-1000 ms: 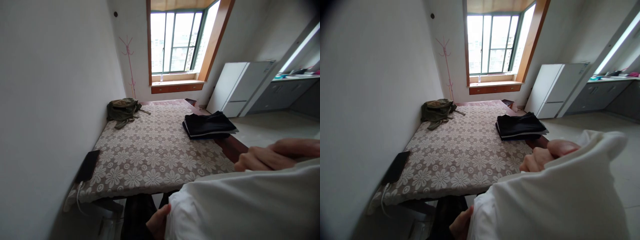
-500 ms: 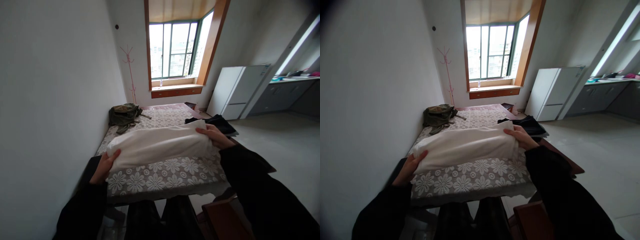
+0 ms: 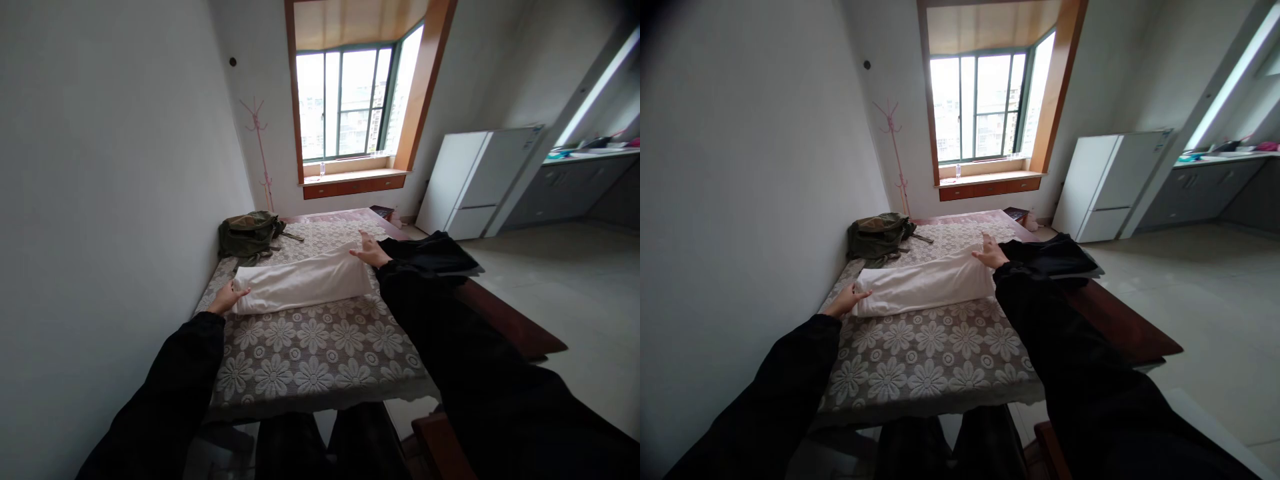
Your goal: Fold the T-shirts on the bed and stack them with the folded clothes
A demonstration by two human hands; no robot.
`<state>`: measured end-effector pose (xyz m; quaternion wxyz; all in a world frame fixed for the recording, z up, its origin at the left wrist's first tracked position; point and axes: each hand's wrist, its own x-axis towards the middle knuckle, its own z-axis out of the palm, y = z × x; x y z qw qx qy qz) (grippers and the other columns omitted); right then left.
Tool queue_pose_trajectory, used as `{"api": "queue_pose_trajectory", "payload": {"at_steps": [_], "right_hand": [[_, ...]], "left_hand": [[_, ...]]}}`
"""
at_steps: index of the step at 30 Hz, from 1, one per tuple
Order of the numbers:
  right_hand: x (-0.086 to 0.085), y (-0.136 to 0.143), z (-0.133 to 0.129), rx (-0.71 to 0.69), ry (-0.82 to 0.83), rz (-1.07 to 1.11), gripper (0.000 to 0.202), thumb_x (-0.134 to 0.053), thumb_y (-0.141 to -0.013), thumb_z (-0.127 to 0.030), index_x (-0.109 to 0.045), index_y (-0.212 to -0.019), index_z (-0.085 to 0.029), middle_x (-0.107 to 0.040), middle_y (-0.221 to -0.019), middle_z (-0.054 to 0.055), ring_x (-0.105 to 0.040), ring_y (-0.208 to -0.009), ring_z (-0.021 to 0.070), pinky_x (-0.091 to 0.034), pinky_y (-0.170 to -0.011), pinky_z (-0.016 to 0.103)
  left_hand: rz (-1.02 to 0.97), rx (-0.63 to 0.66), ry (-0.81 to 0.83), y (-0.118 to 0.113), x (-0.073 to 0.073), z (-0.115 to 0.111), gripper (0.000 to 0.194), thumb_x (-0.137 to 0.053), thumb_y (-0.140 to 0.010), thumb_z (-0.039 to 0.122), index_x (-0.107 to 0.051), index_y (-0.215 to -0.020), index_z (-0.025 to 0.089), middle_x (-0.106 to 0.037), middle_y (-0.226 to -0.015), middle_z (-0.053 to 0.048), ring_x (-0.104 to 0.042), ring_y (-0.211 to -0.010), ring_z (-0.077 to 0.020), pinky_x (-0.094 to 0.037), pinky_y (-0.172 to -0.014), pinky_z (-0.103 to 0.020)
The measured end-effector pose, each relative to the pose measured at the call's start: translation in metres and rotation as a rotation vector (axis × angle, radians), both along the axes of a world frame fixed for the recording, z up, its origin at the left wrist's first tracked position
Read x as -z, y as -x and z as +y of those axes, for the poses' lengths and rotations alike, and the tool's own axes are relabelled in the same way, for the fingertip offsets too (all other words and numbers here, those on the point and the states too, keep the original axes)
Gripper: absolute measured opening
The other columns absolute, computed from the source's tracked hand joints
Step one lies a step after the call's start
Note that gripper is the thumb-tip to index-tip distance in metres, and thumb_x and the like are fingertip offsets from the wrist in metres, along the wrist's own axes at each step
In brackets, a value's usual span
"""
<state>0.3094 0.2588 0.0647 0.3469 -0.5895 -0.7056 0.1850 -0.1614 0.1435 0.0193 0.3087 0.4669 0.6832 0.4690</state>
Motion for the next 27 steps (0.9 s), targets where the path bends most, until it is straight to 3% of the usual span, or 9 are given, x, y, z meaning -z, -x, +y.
{"api": "queue_pose_trajectory", "payload": {"at_steps": [4,9,15,19,24,27], "right_hand": [[0.045,0.012,-0.014,-0.127,0.048,-0.191,0.066,-0.071,-0.086,-0.030,-0.052,-0.147,-0.015,-0.049,-0.156,0.019,-0.043,-0.147,0.0316,-0.034,-0.120,0.040],[0.085,0.016,-0.025,-0.160,0.109,-0.383,0.046,-0.064,-0.094,-0.034,-0.060,-0.135,-0.015,-0.057,-0.147,0.020,-0.051,-0.139,0.0310,-0.037,-0.115,0.038],[0.089,0.022,-0.010,-0.080,0.093,-0.575,0.030,-0.056,-0.096,-0.031,-0.065,-0.119,-0.014,-0.065,-0.131,0.023,-0.053,-0.130,0.0374,-0.034,-0.113,0.050],[0.086,0.034,0.010,-0.035,0.064,-0.649,0.024,-0.056,-0.092,-0.021,-0.066,-0.112,-0.013,-0.068,-0.125,0.023,-0.057,-0.123,0.0368,-0.031,-0.113,0.051],[0.098,0.046,0.025,0.071,0.009,-0.654,0.033,-0.048,-0.096,-0.022,-0.062,-0.125,-0.012,-0.067,-0.125,0.023,-0.058,-0.122,0.0376,-0.038,-0.107,0.049],[0.114,0.043,0.033,0.104,-0.033,-0.633,0.047,-0.045,-0.095,-0.020,-0.052,-0.142,-0.014,-0.061,-0.140,0.022,-0.052,-0.132,0.0383,-0.037,-0.111,0.052]], "left_hand": [[-0.137,0.019,0.103,0.007,0.017,0.008,0.060,-0.095,-0.062,0.044,-0.066,-0.105,0.015,-0.076,-0.092,-0.011,-0.073,-0.092,-0.0272,-0.059,-0.082,-0.036],[-0.169,0.001,0.117,0.013,0.018,0.031,0.066,-0.094,-0.067,0.042,-0.062,-0.117,0.014,-0.077,-0.096,-0.013,-0.073,-0.092,-0.0265,-0.058,-0.081,-0.035],[0.020,-0.133,0.046,0.006,0.028,0.066,0.064,-0.091,-0.072,0.025,-0.058,-0.124,0.010,-0.073,-0.117,-0.020,-0.071,-0.108,-0.0282,-0.053,-0.094,-0.036],[0.204,-0.211,-0.019,-0.001,0.044,0.073,0.056,-0.081,-0.078,0.023,-0.059,-0.129,0.013,-0.068,-0.131,-0.021,-0.064,-0.125,-0.0337,-0.047,-0.106,-0.041],[0.389,-0.213,-0.120,0.000,0.061,0.070,0.045,-0.061,-0.089,0.019,-0.061,-0.134,0.021,-0.067,-0.137,-0.015,-0.063,-0.127,-0.0321,-0.045,-0.112,-0.047],[0.474,-0.155,-0.173,0.005,0.067,0.076,0.047,-0.054,-0.089,0.015,-0.061,-0.135,0.021,-0.065,-0.142,-0.012,-0.059,-0.133,-0.0273,-0.043,-0.117,-0.043]]}}
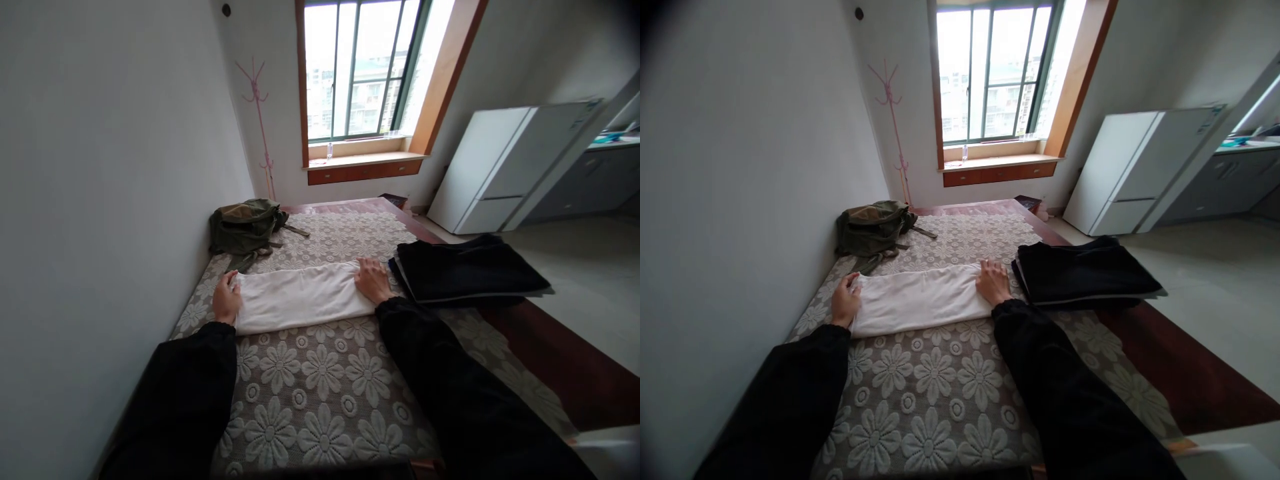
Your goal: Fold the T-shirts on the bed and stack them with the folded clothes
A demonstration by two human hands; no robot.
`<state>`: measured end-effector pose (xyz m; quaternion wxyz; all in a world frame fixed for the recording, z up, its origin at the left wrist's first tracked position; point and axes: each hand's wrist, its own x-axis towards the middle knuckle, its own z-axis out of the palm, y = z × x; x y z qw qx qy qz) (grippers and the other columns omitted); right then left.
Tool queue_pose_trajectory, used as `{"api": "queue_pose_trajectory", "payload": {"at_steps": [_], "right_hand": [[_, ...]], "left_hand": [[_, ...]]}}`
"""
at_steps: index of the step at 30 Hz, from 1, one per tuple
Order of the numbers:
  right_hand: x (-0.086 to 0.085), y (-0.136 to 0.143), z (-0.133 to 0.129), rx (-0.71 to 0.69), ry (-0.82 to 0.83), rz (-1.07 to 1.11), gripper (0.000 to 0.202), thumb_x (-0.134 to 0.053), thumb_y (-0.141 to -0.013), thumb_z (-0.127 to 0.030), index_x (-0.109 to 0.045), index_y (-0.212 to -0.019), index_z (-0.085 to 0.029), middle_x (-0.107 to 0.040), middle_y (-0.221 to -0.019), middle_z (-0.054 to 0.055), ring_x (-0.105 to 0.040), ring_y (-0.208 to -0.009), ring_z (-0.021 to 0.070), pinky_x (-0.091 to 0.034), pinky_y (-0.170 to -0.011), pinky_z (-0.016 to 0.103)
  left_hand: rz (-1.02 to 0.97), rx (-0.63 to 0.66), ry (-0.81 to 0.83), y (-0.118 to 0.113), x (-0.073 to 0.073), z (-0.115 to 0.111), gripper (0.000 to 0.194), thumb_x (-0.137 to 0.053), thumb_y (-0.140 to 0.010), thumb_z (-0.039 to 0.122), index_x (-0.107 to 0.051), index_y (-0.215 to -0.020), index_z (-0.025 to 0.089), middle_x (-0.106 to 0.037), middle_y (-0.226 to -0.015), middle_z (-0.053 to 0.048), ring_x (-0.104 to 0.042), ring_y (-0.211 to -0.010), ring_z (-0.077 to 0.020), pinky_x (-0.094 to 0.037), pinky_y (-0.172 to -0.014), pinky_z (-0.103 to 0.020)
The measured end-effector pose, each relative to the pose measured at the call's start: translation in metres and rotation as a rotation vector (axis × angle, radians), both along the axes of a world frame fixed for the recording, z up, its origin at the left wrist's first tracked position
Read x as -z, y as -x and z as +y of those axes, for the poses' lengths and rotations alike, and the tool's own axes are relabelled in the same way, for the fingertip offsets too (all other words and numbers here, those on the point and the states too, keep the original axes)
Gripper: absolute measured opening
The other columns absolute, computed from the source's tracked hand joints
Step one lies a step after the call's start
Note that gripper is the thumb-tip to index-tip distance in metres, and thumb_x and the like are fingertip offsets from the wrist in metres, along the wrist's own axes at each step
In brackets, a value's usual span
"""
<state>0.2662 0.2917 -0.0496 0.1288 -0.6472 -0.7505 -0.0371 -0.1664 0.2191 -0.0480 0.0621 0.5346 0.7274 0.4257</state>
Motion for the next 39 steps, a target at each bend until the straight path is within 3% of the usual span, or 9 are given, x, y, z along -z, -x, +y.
{"api": "queue_pose_trajectory", "payload": {"at_steps": [5,10,16,22,25,28,31,35,39], "right_hand": [[0.029,-0.017,0.021,-0.115,-0.081,0.209,0.064,-0.045,-0.096,-0.027,-0.033,-0.158,-0.017,-0.044,-0.161,0.018,-0.040,-0.147,0.0341,-0.035,-0.118,0.052],[0.040,-0.025,0.032,-0.079,-0.136,0.326,0.054,-0.052,-0.095,-0.037,-0.050,-0.146,-0.019,-0.061,-0.143,0.017,-0.050,-0.138,0.0367,-0.038,-0.116,0.056],[0.033,-0.024,0.028,-0.115,-0.164,0.345,0.025,-0.055,-0.093,-0.028,-0.073,-0.111,-0.022,-0.069,-0.124,0.011,-0.062,-0.119,0.0302,-0.045,-0.109,0.046],[0.025,-0.022,0.020,-0.189,-0.280,0.415,0.025,-0.052,-0.091,-0.017,-0.073,-0.103,-0.022,-0.069,-0.114,0.009,-0.065,-0.107,0.0259,-0.051,-0.098,0.038],[0.021,-0.021,0.015,-0.238,-0.347,0.425,0.028,-0.051,-0.090,-0.013,-0.068,-0.110,-0.022,-0.068,-0.108,0.010,-0.065,-0.103,0.0267,-0.052,-0.092,0.038],[0.017,-0.017,0.008,-0.251,-0.391,0.394,0.039,-0.049,-0.088,-0.008,-0.063,-0.122,-0.021,-0.066,-0.105,0.010,-0.063,-0.102,0.0278,-0.052,-0.092,0.040],[0.010,-0.013,-0.001,-0.273,-0.398,0.348,0.030,-0.051,-0.087,-0.007,-0.067,-0.107,-0.022,-0.066,-0.099,0.010,-0.062,-0.101,0.0279,-0.052,-0.090,0.039],[-0.003,-0.016,-0.018,-0.318,-0.406,0.321,0.019,-0.055,-0.090,-0.010,-0.067,-0.089,-0.024,-0.069,-0.094,0.008,-0.063,-0.098,0.0264,-0.053,-0.085,0.036],[-0.023,-0.035,-0.047,-0.313,-0.460,0.351,0.016,-0.053,-0.096,-0.018,-0.067,-0.092,-0.023,-0.068,-0.095,0.009,-0.064,-0.097,0.0264,-0.053,-0.086,0.038]], "left_hand": [[0.129,0.060,0.036,0.002,0.012,0.006,0.041,-0.054,-0.092,0.022,-0.066,-0.131,0.020,-0.056,-0.154,-0.014,-0.046,-0.147,-0.0312,-0.032,-0.124,-0.049],[0.160,0.042,0.047,0.004,0.018,0.003,0.031,-0.054,-0.093,0.024,-0.072,-0.117,0.019,-0.057,-0.151,-0.019,-0.046,-0.146,-0.0394,-0.034,-0.120,-0.061],[0.084,0.083,-0.053,0.008,0.018,0.008,0.030,-0.055,-0.089,0.018,-0.075,-0.111,0.018,-0.070,-0.133,-0.016,-0.063,-0.128,-0.0316,-0.044,-0.116,-0.050],[-0.012,0.034,-0.242,0.002,0.010,0.005,0.033,-0.057,-0.087,0.018,-0.073,-0.115,0.018,-0.070,-0.132,-0.012,-0.064,-0.126,-0.0268,-0.045,-0.117,-0.045],[-0.150,0.014,-0.354,-0.003,0.006,0.001,0.028,-0.063,-0.085,0.022,-0.074,-0.111,0.020,-0.073,-0.124,-0.010,-0.065,-0.122,-0.0270,-0.045,-0.116,-0.045],[-0.298,0.006,-0.416,-0.008,0.004,-0.001,0.023,-0.067,-0.083,0.028,-0.073,-0.104,0.020,-0.075,-0.110,-0.009,-0.069,-0.110,-0.0261,-0.052,-0.107,-0.043],[-0.335,0.002,-0.433,-0.011,0.000,-0.003,0.021,-0.067,-0.083,0.032,-0.070,-0.099,0.019,-0.073,-0.101,-0.009,-0.071,-0.096,-0.0239,-0.057,-0.095,-0.040],[-0.364,0.012,-0.461,-0.010,-0.015,-0.012,0.032,-0.068,-0.081,0.033,-0.066,-0.109,0.019,-0.070,-0.098,-0.007,-0.068,-0.083,-0.0204,-0.059,-0.085,-0.037],[-0.235,0.106,-0.444,-0.005,-0.037,-0.038,0.031,-0.065,-0.085,0.033,-0.069,-0.113,0.022,-0.069,-0.108,-0.008,-0.067,-0.096,-0.0218,-0.055,-0.095,-0.039]]}}
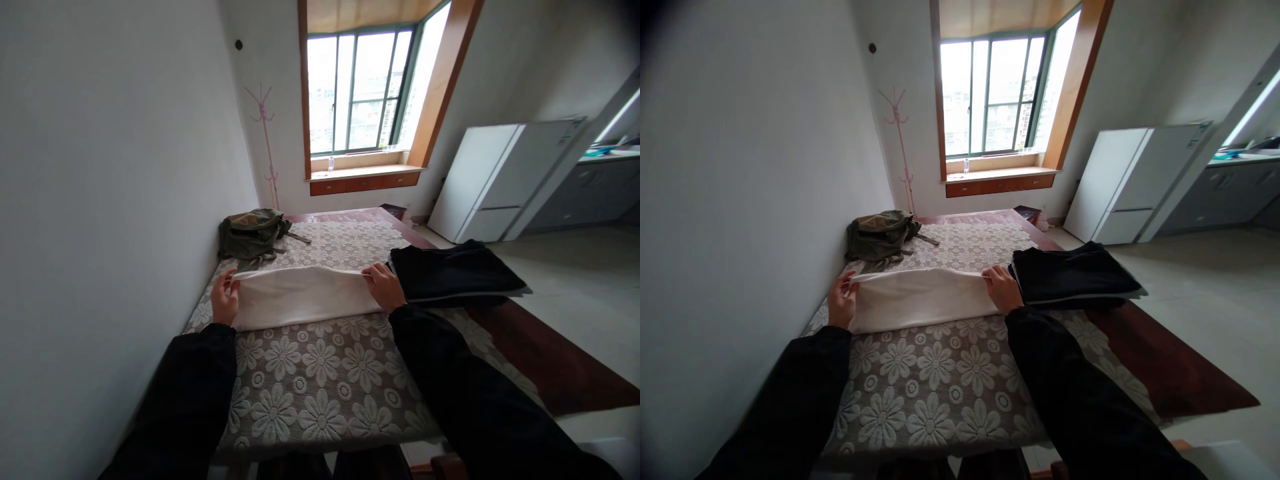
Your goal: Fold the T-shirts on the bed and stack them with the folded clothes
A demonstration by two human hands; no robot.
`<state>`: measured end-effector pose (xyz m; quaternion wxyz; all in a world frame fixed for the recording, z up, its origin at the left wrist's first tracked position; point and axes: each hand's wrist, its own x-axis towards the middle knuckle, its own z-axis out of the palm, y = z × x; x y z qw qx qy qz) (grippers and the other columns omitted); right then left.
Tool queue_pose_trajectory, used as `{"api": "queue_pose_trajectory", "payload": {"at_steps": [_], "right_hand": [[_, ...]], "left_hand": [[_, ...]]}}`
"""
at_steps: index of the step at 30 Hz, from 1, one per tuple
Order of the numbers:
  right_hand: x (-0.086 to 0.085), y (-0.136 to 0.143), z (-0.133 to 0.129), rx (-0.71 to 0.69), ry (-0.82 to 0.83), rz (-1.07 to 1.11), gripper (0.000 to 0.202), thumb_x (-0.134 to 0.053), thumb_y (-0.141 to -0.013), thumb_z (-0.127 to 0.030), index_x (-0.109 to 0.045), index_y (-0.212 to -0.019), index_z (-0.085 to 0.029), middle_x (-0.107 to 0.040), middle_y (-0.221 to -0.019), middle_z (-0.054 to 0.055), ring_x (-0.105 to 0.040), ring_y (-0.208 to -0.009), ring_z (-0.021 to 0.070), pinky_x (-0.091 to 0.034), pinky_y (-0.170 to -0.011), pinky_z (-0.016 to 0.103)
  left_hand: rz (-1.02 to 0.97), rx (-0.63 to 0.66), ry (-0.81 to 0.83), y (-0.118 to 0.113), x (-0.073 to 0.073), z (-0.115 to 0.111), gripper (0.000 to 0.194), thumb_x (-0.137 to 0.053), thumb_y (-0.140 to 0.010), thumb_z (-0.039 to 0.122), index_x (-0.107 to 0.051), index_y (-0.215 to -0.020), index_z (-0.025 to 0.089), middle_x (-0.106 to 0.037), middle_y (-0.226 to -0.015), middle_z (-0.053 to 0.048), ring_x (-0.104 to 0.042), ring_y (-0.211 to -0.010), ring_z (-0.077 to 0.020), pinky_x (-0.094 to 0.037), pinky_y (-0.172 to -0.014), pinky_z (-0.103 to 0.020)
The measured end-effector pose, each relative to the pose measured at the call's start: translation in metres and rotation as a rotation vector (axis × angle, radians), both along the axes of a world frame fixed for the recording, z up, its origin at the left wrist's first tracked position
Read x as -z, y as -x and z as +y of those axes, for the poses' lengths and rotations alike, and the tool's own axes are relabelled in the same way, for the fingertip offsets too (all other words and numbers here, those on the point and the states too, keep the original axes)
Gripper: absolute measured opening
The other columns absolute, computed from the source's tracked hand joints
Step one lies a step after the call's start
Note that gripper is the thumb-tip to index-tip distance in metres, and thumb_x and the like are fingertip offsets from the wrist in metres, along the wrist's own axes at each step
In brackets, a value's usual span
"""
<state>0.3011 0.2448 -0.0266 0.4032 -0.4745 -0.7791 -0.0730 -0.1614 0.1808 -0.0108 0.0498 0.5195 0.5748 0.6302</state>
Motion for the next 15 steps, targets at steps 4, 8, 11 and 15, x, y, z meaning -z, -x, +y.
{"api": "queue_pose_trajectory", "payload": {"at_steps": [4,8,11,15], "right_hand": [[-0.017,-0.023,-0.045,-0.116,-0.005,0.097,0.016,-0.052,-0.100,-0.024,-0.067,-0.096,-0.024,-0.068,-0.096,0.009,-0.066,-0.094,0.0250,-0.055,-0.086,0.038],[-0.021,-0.048,-0.098,-0.218,0.095,0.137,0.018,-0.051,-0.102,-0.031,-0.068,-0.097,-0.025,-0.069,-0.099,0.008,-0.068,-0.092,0.0234,-0.058,-0.086,0.037],[-0.015,-0.067,-0.137,-0.256,0.164,0.131,0.018,-0.051,-0.100,-0.031,-0.069,-0.098,-0.026,-0.070,-0.102,0.009,-0.069,-0.094,0.0234,-0.058,-0.087,0.037],[-0.001,-0.087,-0.183,-0.287,0.240,0.090,0.018,-0.051,-0.099,-0.026,-0.069,-0.100,-0.026,-0.071,-0.102,0.008,-0.071,-0.094,0.0217,-0.059,-0.086,0.033]], "left_hand": [[0.134,0.013,-0.003,0.001,-0.013,-0.047,0.024,-0.062,-0.089,0.038,-0.072,-0.105,0.022,-0.070,-0.109,-0.008,-0.067,-0.104,-0.0250,-0.054,-0.100,-0.041],[0.157,0.033,0.013,-0.002,-0.013,-0.109,0.023,-0.062,-0.091,0.042,-0.070,-0.101,0.023,-0.069,-0.106,-0.007,-0.068,-0.104,-0.0254,-0.055,-0.102,-0.043],[0.162,0.053,0.039,-0.007,-0.009,-0.161,0.020,-0.063,-0.090,0.042,-0.069,-0.099,0.025,-0.069,-0.107,-0.006,-0.068,-0.107,-0.0262,-0.054,-0.105,-0.043],[0.136,0.083,0.105,-0.013,-0.001,-0.226,0.015,-0.062,-0.089,0.039,-0.070,-0.094,0.027,-0.070,-0.105,-0.006,-0.070,-0.105,-0.0272,-0.057,-0.101,-0.042]]}}
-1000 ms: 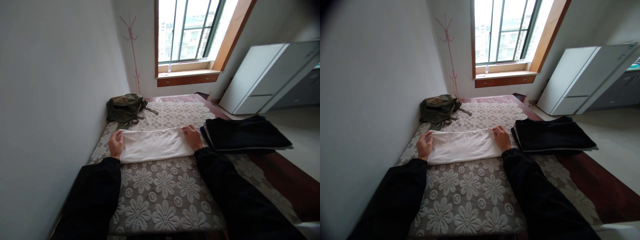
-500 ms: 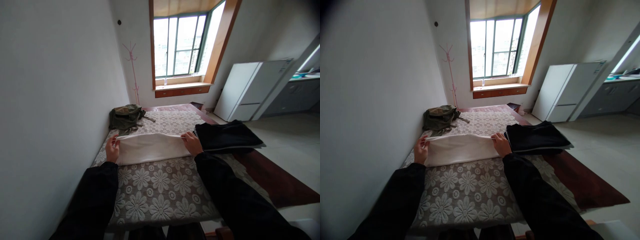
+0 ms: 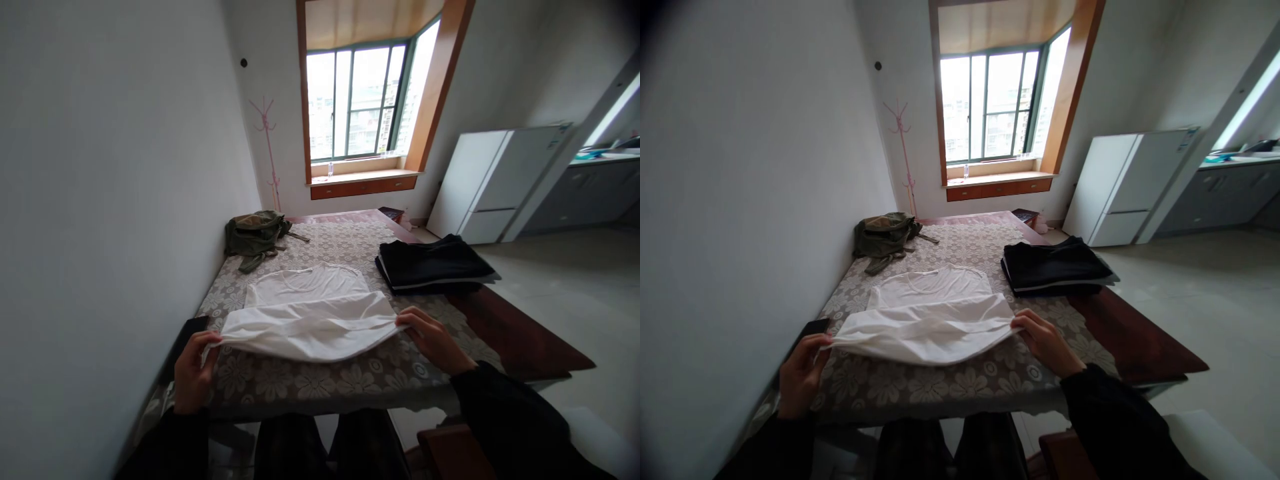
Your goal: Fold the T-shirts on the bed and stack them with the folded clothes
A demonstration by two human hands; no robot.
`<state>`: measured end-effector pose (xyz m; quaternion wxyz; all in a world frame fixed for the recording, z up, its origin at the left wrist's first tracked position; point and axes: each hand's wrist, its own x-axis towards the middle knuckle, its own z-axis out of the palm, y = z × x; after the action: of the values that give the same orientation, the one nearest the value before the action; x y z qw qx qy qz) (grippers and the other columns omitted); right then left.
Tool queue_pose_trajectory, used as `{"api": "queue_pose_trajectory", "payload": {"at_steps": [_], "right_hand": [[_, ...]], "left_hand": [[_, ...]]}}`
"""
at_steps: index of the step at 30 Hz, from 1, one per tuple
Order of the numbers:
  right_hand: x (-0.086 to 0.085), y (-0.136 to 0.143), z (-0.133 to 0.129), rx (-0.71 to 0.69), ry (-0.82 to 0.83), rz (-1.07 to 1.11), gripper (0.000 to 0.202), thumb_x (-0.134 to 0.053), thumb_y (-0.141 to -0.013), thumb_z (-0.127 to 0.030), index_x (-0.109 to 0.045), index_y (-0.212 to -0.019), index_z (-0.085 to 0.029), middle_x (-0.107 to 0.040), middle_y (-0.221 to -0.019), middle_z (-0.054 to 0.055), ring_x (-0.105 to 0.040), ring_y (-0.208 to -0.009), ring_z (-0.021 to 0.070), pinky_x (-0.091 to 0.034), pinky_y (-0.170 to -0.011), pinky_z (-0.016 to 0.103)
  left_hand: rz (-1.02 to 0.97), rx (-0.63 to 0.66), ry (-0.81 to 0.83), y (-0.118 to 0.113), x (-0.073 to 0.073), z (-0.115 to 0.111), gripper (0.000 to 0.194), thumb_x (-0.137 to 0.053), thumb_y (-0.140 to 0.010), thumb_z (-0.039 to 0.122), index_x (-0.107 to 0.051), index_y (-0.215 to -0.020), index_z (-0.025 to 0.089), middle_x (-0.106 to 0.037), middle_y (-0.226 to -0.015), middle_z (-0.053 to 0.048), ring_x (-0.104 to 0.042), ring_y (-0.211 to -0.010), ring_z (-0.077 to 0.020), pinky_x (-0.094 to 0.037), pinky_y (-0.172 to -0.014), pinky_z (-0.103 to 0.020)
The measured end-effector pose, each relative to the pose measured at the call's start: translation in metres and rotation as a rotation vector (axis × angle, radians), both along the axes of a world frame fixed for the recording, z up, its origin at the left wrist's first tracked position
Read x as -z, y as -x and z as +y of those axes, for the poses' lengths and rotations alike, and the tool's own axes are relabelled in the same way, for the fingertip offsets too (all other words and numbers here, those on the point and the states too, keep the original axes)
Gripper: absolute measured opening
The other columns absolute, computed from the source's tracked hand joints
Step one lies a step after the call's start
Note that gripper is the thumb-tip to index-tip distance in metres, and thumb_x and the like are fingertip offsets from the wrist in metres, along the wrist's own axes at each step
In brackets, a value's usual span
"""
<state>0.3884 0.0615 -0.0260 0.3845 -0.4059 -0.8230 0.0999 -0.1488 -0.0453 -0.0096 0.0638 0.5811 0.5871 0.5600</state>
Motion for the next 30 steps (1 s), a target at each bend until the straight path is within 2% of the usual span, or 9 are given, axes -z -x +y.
{"api": "queue_pose_trajectory", "payload": {"at_steps": [4,8,13,16,18,20,23,27,30], "right_hand": [[0.017,-0.013,-0.038,-0.043,0.047,-0.043,0.017,-0.051,-0.100,-0.025,-0.068,-0.103,-0.027,-0.072,-0.105,0.008,-0.072,-0.095,0.0216,-0.060,-0.085,0.032],[0.027,-0.019,-0.061,-0.041,0.070,-0.049,0.019,-0.050,-0.102,-0.026,-0.068,-0.105,-0.027,-0.072,-0.109,0.009,-0.073,-0.098,0.0217,-0.060,-0.088,0.032],[0.032,-0.022,-0.068,0.009,0.062,-0.011,0.018,-0.052,-0.102,-0.031,-0.069,-0.102,-0.028,-0.074,-0.107,0.009,-0.074,-0.097,0.0227,-0.062,-0.085,0.033],[0.035,-0.022,-0.069,0.038,0.068,-0.053,0.019,-0.051,-0.101,-0.030,-0.070,-0.102,-0.029,-0.074,-0.111,0.009,-0.073,-0.102,0.0231,-0.061,-0.089,0.034],[0.037,-0.021,-0.071,0.059,0.061,-0.102,0.022,-0.053,-0.098,-0.028,-0.070,-0.114,-0.030,-0.071,-0.126,0.009,-0.071,-0.115,0.0250,-0.060,-0.097,0.038],[0.037,-0.018,-0.072,0.074,0.059,-0.142,0.041,-0.059,-0.095,-0.028,-0.062,-0.136,-0.032,-0.062,-0.145,0.010,-0.063,-0.130,0.0286,-0.055,-0.107,0.044],[0.036,-0.015,-0.071,0.076,0.075,-0.170,0.060,-0.067,-0.092,-0.034,-0.052,-0.150,-0.032,-0.060,-0.149,0.010,-0.058,-0.136,0.0314,-0.052,-0.111,0.050],[0.039,-0.019,-0.064,0.068,0.096,-0.166,0.027,-0.060,-0.095,-0.030,-0.073,-0.119,-0.031,-0.075,-0.120,0.008,-0.068,-0.117,0.0297,-0.056,-0.102,0.049],[0.042,-0.023,-0.060,0.085,0.106,-0.098,0.024,-0.051,-0.100,-0.030,-0.075,-0.103,-0.029,-0.075,-0.105,0.008,-0.071,-0.102,0.0276,-0.058,-0.093,0.047]], "left_hand": [[0.057,0.032,0.110,-0.001,0.010,-0.046,0.015,-0.063,-0.086,0.038,-0.069,-0.077,0.028,-0.072,-0.096,-0.005,-0.073,-0.100,-0.0285,-0.059,-0.096,-0.044],[0.091,0.044,0.179,0.004,0.017,-0.068,0.020,-0.062,-0.086,0.039,-0.066,-0.070,0.028,-0.073,-0.092,-0.005,-0.073,-0.099,-0.0300,-0.059,-0.094,-0.047],[0.119,0.001,0.191,0.008,0.020,-0.070,0.015,-0.060,-0.085,0.036,-0.064,-0.073,0.028,-0.074,-0.093,-0.005,-0.074,-0.096,-0.0296,-0.060,-0.092,-0.047],[0.193,-0.009,0.254,0.007,0.024,-0.067,0.015,-0.062,-0.081,0.032,-0.069,-0.093,0.029,-0.076,-0.099,-0.005,-0.074,-0.094,-0.0287,-0.061,-0.086,-0.045],[0.261,0.041,0.282,0.005,0.028,-0.066,0.038,-0.063,-0.078,0.029,-0.069,-0.115,0.030,-0.075,-0.114,-0.007,-0.073,-0.107,-0.0300,-0.060,-0.093,-0.047],[0.323,0.109,0.287,0.005,0.033,-0.065,0.052,-0.064,-0.078,0.028,-0.066,-0.130,0.031,-0.071,-0.131,-0.008,-0.066,-0.124,-0.0310,-0.054,-0.107,-0.050],[0.373,0.159,0.292,0.008,0.037,-0.063,0.041,-0.064,-0.082,0.031,-0.074,-0.122,0.034,-0.072,-0.131,-0.006,-0.064,-0.128,-0.0310,-0.049,-0.113,-0.050],[0.356,0.146,0.305,0.015,0.036,-0.059,0.022,-0.062,-0.086,0.036,-0.081,-0.097,0.032,-0.078,-0.109,-0.005,-0.071,-0.112,-0.0297,-0.054,-0.105,-0.050],[0.297,0.102,0.311,0.017,0.034,-0.055,0.022,-0.061,-0.087,0.039,-0.081,-0.093,0.031,-0.079,-0.100,-0.005,-0.073,-0.099,-0.0277,-0.058,-0.096,-0.045]]}}
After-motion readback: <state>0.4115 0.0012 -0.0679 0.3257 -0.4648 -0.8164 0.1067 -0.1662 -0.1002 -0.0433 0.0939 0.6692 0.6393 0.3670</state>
